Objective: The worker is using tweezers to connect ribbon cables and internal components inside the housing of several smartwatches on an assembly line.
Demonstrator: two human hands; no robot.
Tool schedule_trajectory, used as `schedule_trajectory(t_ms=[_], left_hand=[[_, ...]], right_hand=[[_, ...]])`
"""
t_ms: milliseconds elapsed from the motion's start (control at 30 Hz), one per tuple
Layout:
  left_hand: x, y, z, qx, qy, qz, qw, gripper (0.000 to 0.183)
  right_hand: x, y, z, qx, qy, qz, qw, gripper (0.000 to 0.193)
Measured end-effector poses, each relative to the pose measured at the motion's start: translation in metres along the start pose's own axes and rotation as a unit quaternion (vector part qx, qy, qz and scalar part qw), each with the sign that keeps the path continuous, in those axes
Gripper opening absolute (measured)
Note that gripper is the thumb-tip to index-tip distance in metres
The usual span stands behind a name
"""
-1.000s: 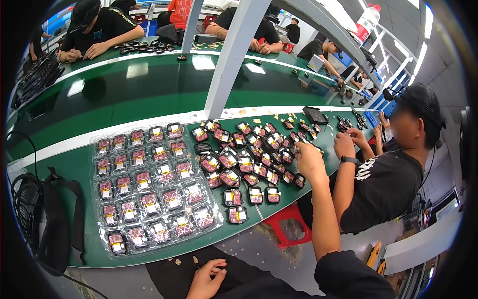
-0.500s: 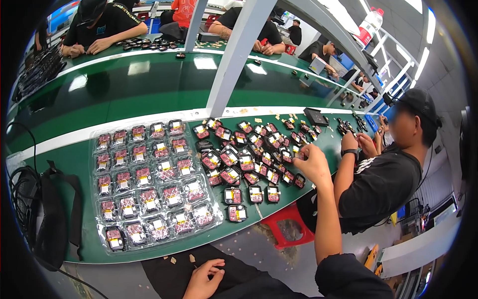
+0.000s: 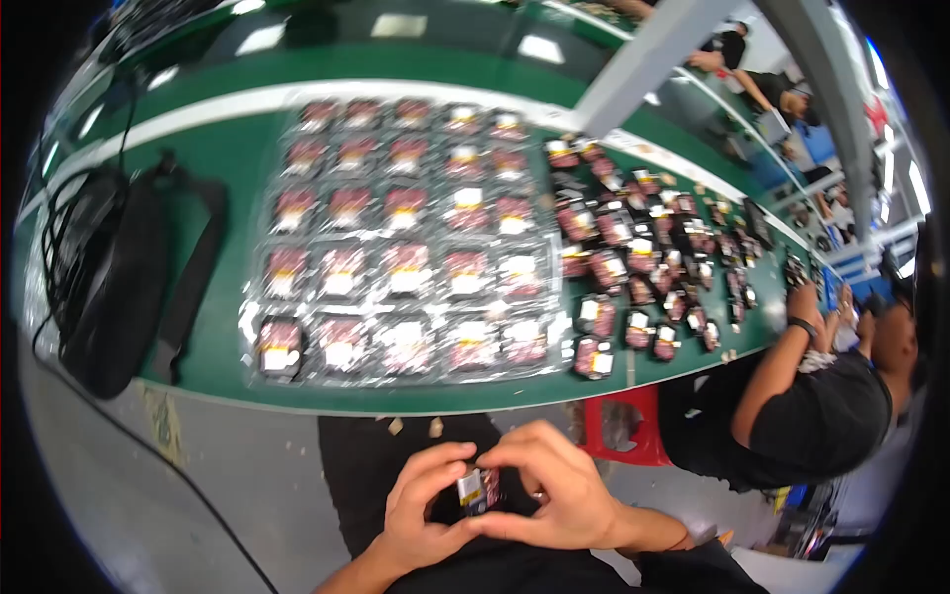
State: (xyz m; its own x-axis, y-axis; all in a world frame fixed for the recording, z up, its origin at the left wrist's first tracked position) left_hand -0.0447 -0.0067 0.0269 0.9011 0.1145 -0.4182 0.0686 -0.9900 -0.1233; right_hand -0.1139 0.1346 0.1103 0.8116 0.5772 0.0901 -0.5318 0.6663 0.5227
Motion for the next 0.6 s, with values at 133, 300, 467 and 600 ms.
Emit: schedule_trajectory(t_ms=[133,300,467,600], left_hand=[[0.011,0.008,0.004,0.036,0.063,-0.095,0.993,0.054],[0.024,0.026,0.01,0.125,0.141,-0.107,0.976,0.06],[0.02,0.036,0.011,0.261,0.205,-0.129,0.935,0.067],[0.025,0.041,0.007,0.183,0.211,-0.106,0.954,0.07]], right_hand=[[-0.015,-0.027,-0.008,-0.006,-0.029,0.003,1.0,0.055],[-0.028,-0.047,-0.019,-0.077,-0.047,0.06,0.994,0.056],[-0.029,-0.055,-0.03,-0.173,-0.096,0.094,0.976,0.046],[-0.029,-0.063,-0.045,-0.249,-0.154,0.051,0.955,0.026]])
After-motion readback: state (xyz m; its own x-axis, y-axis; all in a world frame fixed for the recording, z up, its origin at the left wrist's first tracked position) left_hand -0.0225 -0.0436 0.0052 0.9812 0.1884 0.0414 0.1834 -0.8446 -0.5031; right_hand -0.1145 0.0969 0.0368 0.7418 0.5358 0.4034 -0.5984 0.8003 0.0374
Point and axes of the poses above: each hand's wrist, its own x-axis away from the middle knuckle, its own y-axis out of the back of the hand, z = x × y, the point moved 5 cm from there along -x, towards the middle knuckle, and after that the axes turned 2 degrees about -y, right-handed, at the moved point
